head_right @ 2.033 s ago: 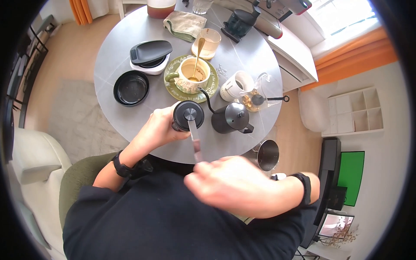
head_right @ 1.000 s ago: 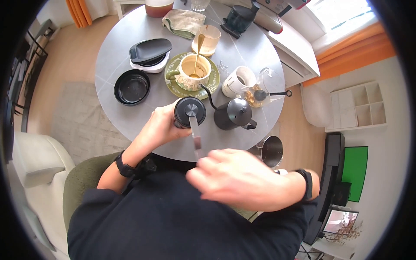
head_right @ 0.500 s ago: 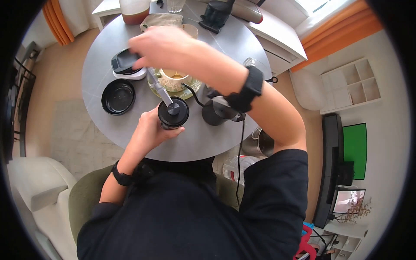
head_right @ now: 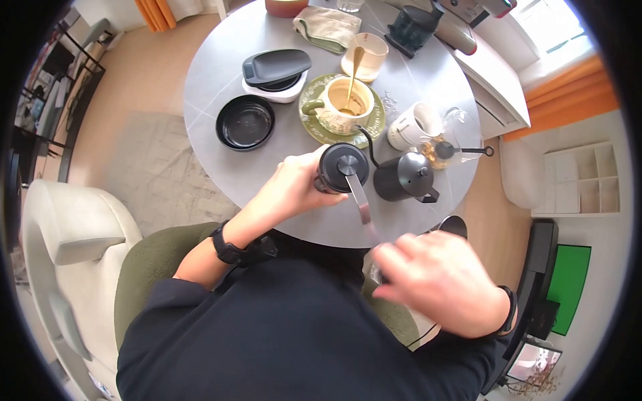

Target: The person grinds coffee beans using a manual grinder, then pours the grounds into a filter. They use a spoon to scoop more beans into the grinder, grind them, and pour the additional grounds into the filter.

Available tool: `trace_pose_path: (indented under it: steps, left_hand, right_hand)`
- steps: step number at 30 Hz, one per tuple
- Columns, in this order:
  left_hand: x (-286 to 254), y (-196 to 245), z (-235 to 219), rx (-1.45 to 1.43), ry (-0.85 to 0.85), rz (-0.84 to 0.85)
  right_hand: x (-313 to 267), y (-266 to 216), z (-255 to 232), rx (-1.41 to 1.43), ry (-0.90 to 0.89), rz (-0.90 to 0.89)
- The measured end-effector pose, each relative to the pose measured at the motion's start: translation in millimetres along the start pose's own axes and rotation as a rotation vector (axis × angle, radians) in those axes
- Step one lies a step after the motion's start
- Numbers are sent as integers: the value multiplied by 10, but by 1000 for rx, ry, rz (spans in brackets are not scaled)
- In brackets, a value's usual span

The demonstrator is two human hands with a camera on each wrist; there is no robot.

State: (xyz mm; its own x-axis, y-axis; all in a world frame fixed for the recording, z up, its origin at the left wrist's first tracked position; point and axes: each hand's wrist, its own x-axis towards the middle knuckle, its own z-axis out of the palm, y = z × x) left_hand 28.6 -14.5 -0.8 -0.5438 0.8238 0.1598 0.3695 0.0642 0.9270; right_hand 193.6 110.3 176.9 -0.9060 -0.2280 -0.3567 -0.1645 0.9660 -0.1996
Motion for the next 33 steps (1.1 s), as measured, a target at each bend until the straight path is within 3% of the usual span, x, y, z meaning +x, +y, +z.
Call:
trace_pose_path:
  steps: [3,6,8,10,11,12,14,16,18,20,24,28,30,33]
  left_hand:
    - [18,49,26,46,53,49]
    - [31,83,-2,32,-53,-115]
    - [-12,137,-49,-185,-34,11]
    - [-158,217,86,-304,130,-53]
    - [-189,211,129,-303,172,-41]
    - [-126,38,112,-183,129,57]
    - [-17,-208,101,55,35,259]
    - [-5,31,31,164,4,-53]
    - [1,67,32,116,34,-45]
    - [11,70,42,67,40,-43]
    - [1,104,25,19,34,-34]
    - [-5,99,36,3,44,-29]
    - [-2,90,40,6,44,-29]
    - [5,105,20,9,20,-32]
  right_hand:
    - [336,-171,-46,-36,2,-401]
    - [746,-334,65,-136,204,-529]
    - [1077,-353,-10,-165,147,-510]
    - [1379,-359,-200,-57,61,-465]
    - [1534,-306,-208,-109,166,-487]
    - [1677,-231,-207,-161,272,-501]
    - [1900,-73,-304,-234,318,-349]
    - [2024,216,-360,-205,373,-207]
    - [1952,471,-443,-210,386,8]
    - [1811,907,-372,-224,511,32]
    - [1073,1395,-210,-129,560,89]
    - [233,1045,-124,-75,337,195]
    - [1,677,-65,-69,121,346]
    - [-66,232,-58,-40,4,94]
